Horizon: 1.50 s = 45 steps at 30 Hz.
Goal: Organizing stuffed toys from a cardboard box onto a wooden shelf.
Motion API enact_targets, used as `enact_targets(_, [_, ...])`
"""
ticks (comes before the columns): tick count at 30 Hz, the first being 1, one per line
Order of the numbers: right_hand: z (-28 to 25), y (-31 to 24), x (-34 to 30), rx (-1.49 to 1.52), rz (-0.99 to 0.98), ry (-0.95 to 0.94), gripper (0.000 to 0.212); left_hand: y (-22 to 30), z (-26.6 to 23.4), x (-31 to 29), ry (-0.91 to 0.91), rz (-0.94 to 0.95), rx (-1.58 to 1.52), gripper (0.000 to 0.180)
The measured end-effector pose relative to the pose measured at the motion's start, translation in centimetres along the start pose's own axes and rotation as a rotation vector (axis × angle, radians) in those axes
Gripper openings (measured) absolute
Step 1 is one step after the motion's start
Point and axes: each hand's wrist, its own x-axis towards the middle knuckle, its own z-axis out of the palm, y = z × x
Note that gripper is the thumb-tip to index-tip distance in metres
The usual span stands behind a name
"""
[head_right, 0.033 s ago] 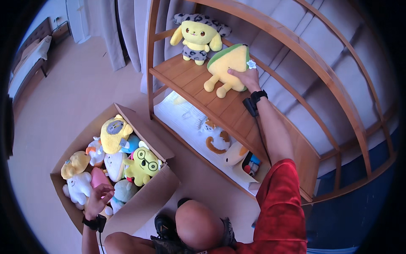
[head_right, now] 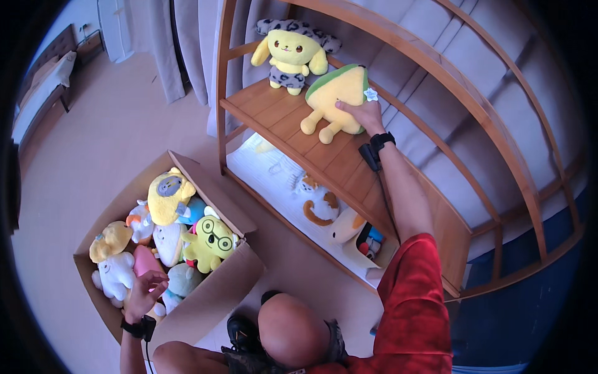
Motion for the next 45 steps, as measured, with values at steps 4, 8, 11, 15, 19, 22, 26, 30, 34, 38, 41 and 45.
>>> enact_targets(4, [1.5,1.1,-0.8,0.05,-0.056,-0.035,0.067,-2.8,-1.1,-0.8,0.005,-0.036,0.001,0.018])
enact_targets(8, [-0.7,0.0,-4.7,0.296,0.026,-0.163,0.067,-4.2,-2.2,0.1,0.039,0.026,0.108,0.019])
enact_targets(11, [-4.8,1.7,-7.9,-0.355,0.046,0.184,0.075,-2.7,-2.6,1.6,0.0,-0.027,0.062,0.019])
enact_targets(15, [-2.3,-0.8,-14.7,-0.23,0.023,-0.113,0.065,-5.7,-2.9,3.7,-0.062,0.048,0.201,0.025])
enact_targets(19, [-0.2,-5.8,-18.7,-0.223,0.046,-0.134,0.055,-6.9,1.1,8.6,-0.11,-0.075,0.202,0.044])
enact_targets(22, [1.5,-9.2,-21.1,-0.237,-0.064,-0.241,0.043,-7.3,3.6,12.4,0.007,0.01,0.28,0.053])
enact_targets(26, [4.3,-11.2,-23.5,-0.349,-0.155,-0.33,0.04,-7.1,4.4,14.9,-0.287,-0.237,-0.092,0.058])
enact_targets(30, [6.5,-11.4,-24.5,-0.247,-0.111,-0.491,0.035,-8.0,4.2,16.0,-0.433,-0.293,-0.118,0.052])
enact_targets(34, [8.8,-10.6,-24.3,-0.152,-0.044,-0.622,0.031,-6.5,3.5,15.1,-0.454,-0.302,-0.162,0.045])
enact_targets(38, [9.5,-11.3,-23.4,-0.008,0.102,-0.798,0.048,-0.7,1.0,13.0,-0.351,-0.12,-0.354,0.05])
enact_targets(41, [10.7,-14.3,-22.9,0.303,0.275,-0.889,0.08,5.2,0.6,11.0,-0.267,0.034,-0.377,0.059])
enact_targets(45, [12.0,-15.8,-21.7,0.651,0.013,-0.796,0.084,11.7,3.9,9.4,-0.25,0.135,-0.415,0.056])
